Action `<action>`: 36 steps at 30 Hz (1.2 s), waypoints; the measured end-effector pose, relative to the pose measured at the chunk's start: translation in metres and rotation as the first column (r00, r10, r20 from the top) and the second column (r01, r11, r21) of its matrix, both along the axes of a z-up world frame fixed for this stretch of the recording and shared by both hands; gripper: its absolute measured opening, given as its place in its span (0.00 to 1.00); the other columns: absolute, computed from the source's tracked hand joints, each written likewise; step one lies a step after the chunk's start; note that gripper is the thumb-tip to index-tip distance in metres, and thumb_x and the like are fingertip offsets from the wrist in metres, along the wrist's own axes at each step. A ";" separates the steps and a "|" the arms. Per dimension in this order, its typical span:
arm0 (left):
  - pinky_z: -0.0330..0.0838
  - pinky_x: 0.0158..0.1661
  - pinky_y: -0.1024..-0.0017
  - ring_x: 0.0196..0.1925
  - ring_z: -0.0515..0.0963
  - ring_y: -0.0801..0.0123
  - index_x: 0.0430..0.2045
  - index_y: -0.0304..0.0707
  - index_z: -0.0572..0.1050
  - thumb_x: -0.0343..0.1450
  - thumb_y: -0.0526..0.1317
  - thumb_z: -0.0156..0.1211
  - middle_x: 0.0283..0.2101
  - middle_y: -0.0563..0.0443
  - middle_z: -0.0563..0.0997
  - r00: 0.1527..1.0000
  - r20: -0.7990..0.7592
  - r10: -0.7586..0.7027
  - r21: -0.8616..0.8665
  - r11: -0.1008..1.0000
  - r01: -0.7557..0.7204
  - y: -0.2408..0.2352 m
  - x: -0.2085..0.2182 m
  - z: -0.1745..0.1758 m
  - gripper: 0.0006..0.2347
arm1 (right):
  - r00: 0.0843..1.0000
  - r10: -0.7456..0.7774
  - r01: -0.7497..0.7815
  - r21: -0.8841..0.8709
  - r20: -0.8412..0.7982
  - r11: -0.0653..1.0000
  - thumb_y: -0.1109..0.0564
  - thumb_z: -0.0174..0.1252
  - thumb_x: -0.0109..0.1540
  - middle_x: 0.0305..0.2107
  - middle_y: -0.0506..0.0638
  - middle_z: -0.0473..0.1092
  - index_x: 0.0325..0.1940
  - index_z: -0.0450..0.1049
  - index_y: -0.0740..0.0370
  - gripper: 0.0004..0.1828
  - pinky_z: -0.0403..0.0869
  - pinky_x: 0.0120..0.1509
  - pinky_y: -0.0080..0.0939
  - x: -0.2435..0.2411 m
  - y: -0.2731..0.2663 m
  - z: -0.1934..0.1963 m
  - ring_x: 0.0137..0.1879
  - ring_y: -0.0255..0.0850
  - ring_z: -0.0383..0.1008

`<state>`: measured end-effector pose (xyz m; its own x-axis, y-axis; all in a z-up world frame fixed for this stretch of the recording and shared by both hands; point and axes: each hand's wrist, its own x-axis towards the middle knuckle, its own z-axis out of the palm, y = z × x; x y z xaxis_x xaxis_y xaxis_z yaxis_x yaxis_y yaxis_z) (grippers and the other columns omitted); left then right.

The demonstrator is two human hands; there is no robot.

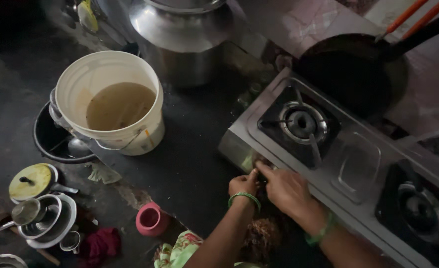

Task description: The person sits on the floor and scrubs the front panel and knobs of a gas stove with a cloth. They then dip the cloth into a bucket of water, wring it out, and continue scrubbing the stove surface and knobs. Finally, they pick up a small glass jar and wipe it with the cloth.

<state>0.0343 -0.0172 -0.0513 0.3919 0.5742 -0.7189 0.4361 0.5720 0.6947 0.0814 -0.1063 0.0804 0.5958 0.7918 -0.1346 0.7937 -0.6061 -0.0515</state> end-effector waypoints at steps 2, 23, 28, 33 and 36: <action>0.77 0.33 0.70 0.29 0.85 0.67 0.27 0.27 0.84 0.67 0.50 0.71 0.29 0.43 0.87 1.000 -0.019 -0.023 0.012 1.000 0.023 0.003 -0.003 0.009 0.18 | 0.999 -0.018 0.010 -0.211 -0.033 0.977 0.62 0.59 0.55 0.33 0.56 0.77 0.72 0.63 0.41 0.40 0.76 0.44 0.54 0.004 0.013 0.002 0.40 0.53 0.79; 0.72 0.25 0.73 0.27 0.83 0.70 0.36 0.26 0.80 0.70 0.47 0.68 0.29 0.46 0.85 0.996 0.070 0.052 -0.158 0.987 -0.040 0.001 -0.010 0.016 0.17 | 0.983 -0.183 0.184 -0.061 0.023 0.981 0.56 0.56 0.60 0.11 0.57 0.71 0.77 0.55 0.45 0.41 0.74 0.26 0.51 -0.020 -0.058 -0.028 0.16 0.50 0.72; 0.70 0.22 0.72 0.24 0.80 0.68 0.34 0.26 0.81 0.74 0.42 0.56 0.30 0.45 0.84 0.964 0.194 0.182 -0.293 0.948 -0.120 -0.003 -0.008 -0.007 0.13 | 0.970 -0.242 0.235 -0.200 -0.010 0.951 0.55 0.56 0.61 0.14 0.57 0.72 0.79 0.51 0.39 0.42 0.75 0.27 0.51 -0.021 -0.066 -0.038 0.18 0.49 0.73; 0.67 0.23 0.72 0.25 0.76 0.69 0.38 0.27 0.79 0.75 0.38 0.56 0.31 0.47 0.82 0.970 0.116 0.214 -0.387 0.909 -0.155 -0.001 -0.025 -0.015 0.10 | 0.986 -0.160 0.148 -0.199 -0.046 0.969 0.57 0.56 0.62 0.17 0.55 0.74 0.78 0.52 0.36 0.41 0.73 0.27 0.51 -0.026 -0.070 -0.054 0.21 0.48 0.74; 0.71 0.27 0.69 0.28 0.79 0.65 0.42 0.30 0.81 0.73 0.36 0.59 0.33 0.45 0.84 0.986 0.089 0.144 -0.282 0.953 -0.114 -0.003 -0.028 -0.028 0.09 | 0.992 -0.116 0.097 -0.266 -0.056 0.959 0.59 0.53 0.64 0.19 0.55 0.75 0.79 0.50 0.36 0.41 0.73 0.28 0.50 -0.026 -0.060 -0.059 0.23 0.48 0.76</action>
